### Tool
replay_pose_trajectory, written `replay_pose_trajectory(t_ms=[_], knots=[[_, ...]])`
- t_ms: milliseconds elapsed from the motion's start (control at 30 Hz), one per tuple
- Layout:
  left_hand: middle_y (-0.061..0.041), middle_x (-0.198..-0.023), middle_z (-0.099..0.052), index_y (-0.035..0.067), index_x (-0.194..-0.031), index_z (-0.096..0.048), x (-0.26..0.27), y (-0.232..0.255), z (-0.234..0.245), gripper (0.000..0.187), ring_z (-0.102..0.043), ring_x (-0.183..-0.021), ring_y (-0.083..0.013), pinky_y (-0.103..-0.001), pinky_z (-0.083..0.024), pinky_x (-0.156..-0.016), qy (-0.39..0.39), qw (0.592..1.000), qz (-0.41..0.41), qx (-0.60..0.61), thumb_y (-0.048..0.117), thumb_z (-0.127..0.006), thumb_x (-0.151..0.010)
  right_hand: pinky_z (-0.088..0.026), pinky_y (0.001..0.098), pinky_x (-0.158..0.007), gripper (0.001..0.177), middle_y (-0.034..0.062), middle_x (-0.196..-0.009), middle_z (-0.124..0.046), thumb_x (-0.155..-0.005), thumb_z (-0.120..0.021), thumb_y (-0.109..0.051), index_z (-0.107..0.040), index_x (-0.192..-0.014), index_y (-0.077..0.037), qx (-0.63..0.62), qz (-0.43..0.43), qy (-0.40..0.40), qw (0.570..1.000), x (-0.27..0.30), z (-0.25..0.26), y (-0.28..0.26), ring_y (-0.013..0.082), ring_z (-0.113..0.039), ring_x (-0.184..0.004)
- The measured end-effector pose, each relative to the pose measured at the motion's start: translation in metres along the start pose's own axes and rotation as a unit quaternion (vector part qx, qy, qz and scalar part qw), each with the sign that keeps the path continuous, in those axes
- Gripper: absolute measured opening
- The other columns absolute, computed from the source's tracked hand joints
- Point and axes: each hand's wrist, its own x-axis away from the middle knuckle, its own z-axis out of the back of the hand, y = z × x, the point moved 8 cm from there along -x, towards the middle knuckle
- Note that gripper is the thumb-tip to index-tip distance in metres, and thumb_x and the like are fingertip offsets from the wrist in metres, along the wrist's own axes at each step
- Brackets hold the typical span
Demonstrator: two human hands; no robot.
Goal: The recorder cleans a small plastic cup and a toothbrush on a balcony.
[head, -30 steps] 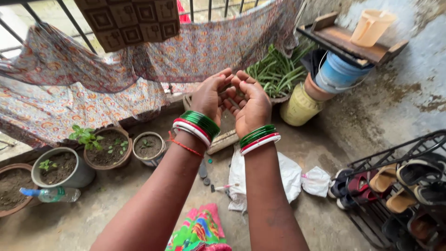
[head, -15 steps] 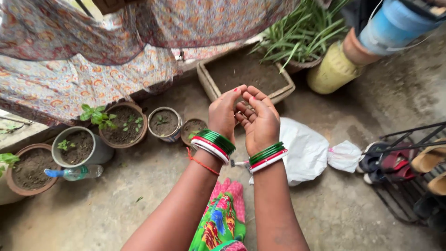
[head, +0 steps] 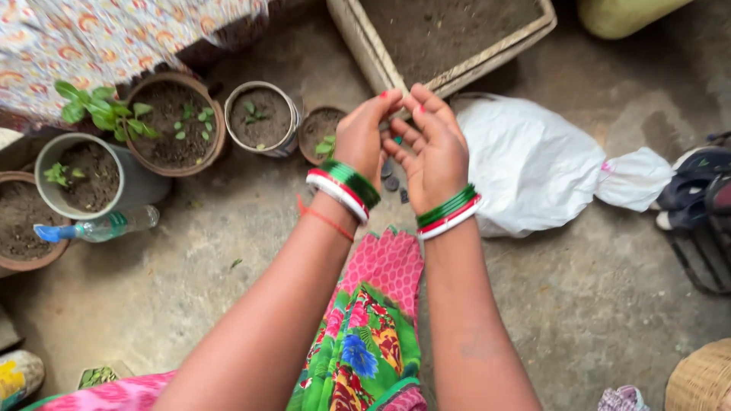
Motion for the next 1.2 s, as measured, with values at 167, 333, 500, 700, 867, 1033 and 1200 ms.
replay_pose_trajectory(t_ms=[167, 333, 500, 700, 867, 1033, 1200], knots=[[-0.003, -0.103, -0.072, 0.004, -0.108, -0.075, -0.040, -0.027, 0.034, 0.027, -0.059, -0.079, -0.0120, -0.029, -0.048, -0.068, -0.004, 1.000, 0.008, -0.002, 0.026, -0.070, -0.092, -0.055, 0.0427, -0.088, 0.041, 0.0058, -0.132, -0.064, -0.100, -0.051, -0.019, -0.053, -0.140, -0.010, 0.007, -0.018, 0.001, 1.000, -0.028, 0.019, 0.030, 0.0202, -0.060, -0.103], [-0.003, -0.109, -0.074, 0.004, -0.113, -0.076, -0.051, -0.053, 0.061, 0.034, -0.062, -0.089, -0.0122, -0.029, -0.050, -0.076, 0.008, 1.000, 0.020, -0.012, 0.028, -0.068, -0.092, -0.054, 0.0434, -0.089, 0.043, 0.0045, -0.126, -0.064, -0.098, -0.057, -0.021, -0.054, -0.140, -0.012, 0.024, -0.044, 0.014, 0.999, -0.036, 0.042, 0.058, 0.0205, -0.059, -0.105], [-0.005, -0.118, -0.069, 0.005, -0.121, -0.073, -0.050, -0.085, 0.093, 0.041, -0.061, -0.092, -0.0190, -0.033, -0.045, -0.073, 0.031, 0.996, 0.079, -0.018, 0.032, -0.067, -0.090, -0.055, 0.0474, -0.093, 0.045, 0.0022, -0.127, -0.061, -0.095, -0.056, -0.023, -0.055, -0.139, -0.014, 0.042, -0.061, 0.023, 0.997, -0.044, 0.075, 0.097, 0.0207, -0.059, -0.109], [-0.008, -0.147, -0.052, 0.022, -0.147, -0.051, -0.060, -0.128, 0.152, 0.066, -0.057, -0.113, -0.0237, -0.038, -0.048, -0.091, 0.066, 0.993, 0.090, -0.031, 0.042, -0.067, -0.086, -0.054, 0.0487, -0.091, 0.045, 0.0013, -0.127, -0.060, -0.095, -0.056, -0.024, -0.056, -0.139, -0.016, 0.039, -0.101, 0.053, 0.993, -0.053, 0.122, 0.160, 0.0204, -0.058, -0.108], [-0.006, -0.149, -0.053, 0.024, -0.147, -0.051, -0.076, -0.174, 0.202, 0.067, -0.058, -0.114, -0.0248, -0.044, -0.046, -0.092, 0.066, 0.989, 0.122, -0.058, 0.047, -0.064, -0.085, -0.054, 0.0480, -0.091, 0.045, 0.0013, -0.126, -0.060, -0.094, -0.058, -0.024, -0.057, -0.139, -0.016, 0.048, -0.117, 0.071, 0.989, -0.065, 0.159, 0.218, 0.0199, -0.057, -0.109], [-0.006, -0.142, -0.061, 0.021, -0.145, -0.055, -0.095, -0.222, 0.254, 0.065, -0.056, -0.113, -0.0228, -0.042, -0.043, -0.091, 0.075, 0.982, 0.156, -0.072, 0.049, -0.063, -0.086, -0.053, 0.0466, -0.090, 0.044, 0.0019, -0.127, -0.060, -0.094, -0.059, -0.024, -0.058, -0.137, -0.014, 0.059, -0.144, 0.081, 0.985, -0.079, 0.188, 0.279, 0.0200, -0.056, -0.109], [-0.006, -0.139, -0.064, 0.020, -0.142, -0.056, -0.115, -0.259, 0.302, 0.064, -0.059, -0.113, -0.0237, -0.042, -0.046, -0.087, 0.104, 0.974, 0.186, -0.082, 0.048, -0.065, -0.085, -0.055, 0.0465, -0.086, 0.045, 0.0046, -0.129, -0.058, -0.093, -0.059, -0.023, -0.058, -0.136, -0.014, 0.073, -0.170, 0.095, 0.978, -0.100, 0.221, 0.335, 0.0214, -0.057, -0.107]])
